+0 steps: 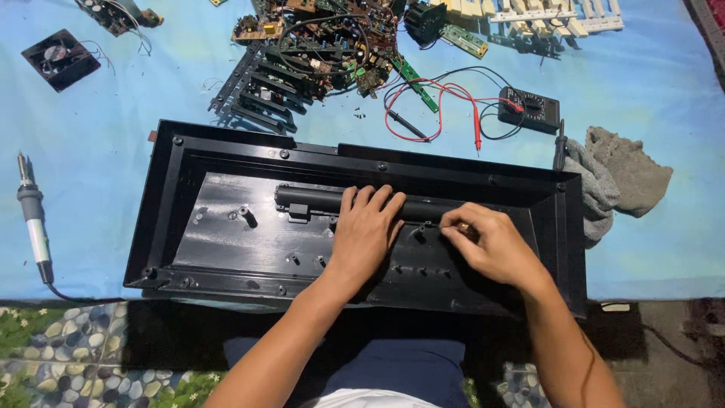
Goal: The person uses a screwdriver to remove screws from the back panel of a black electronic device. They work on the device while sitting on the floor, with various disassembled electronic parts and tools scattered on a blue cloth nearby.
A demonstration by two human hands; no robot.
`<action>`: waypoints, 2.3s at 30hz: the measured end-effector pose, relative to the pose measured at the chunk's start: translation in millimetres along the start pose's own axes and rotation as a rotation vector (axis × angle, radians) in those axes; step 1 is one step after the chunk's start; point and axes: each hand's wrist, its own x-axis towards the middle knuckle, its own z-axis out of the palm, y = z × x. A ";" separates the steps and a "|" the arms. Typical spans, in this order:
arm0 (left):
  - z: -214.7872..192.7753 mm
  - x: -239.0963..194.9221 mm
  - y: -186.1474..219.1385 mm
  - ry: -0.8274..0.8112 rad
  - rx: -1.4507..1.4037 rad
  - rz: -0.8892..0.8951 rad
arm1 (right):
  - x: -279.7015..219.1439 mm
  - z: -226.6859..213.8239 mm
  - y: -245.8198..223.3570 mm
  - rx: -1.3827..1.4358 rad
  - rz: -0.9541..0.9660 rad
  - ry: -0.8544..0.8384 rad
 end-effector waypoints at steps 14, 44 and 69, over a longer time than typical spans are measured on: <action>8.1 -1.1 -1.8 0.013 0.005 0.001 | 0.8 35.8 8.0 -0.203 -0.070 0.116; 6.8 -1.9 -0.5 0.029 0.003 -0.009 | 1.9 40.3 7.3 -0.336 -0.229 0.292; 7.9 -3.2 -1.3 -0.016 0.011 -0.032 | 0.2 39.7 13.8 -0.653 -0.370 0.330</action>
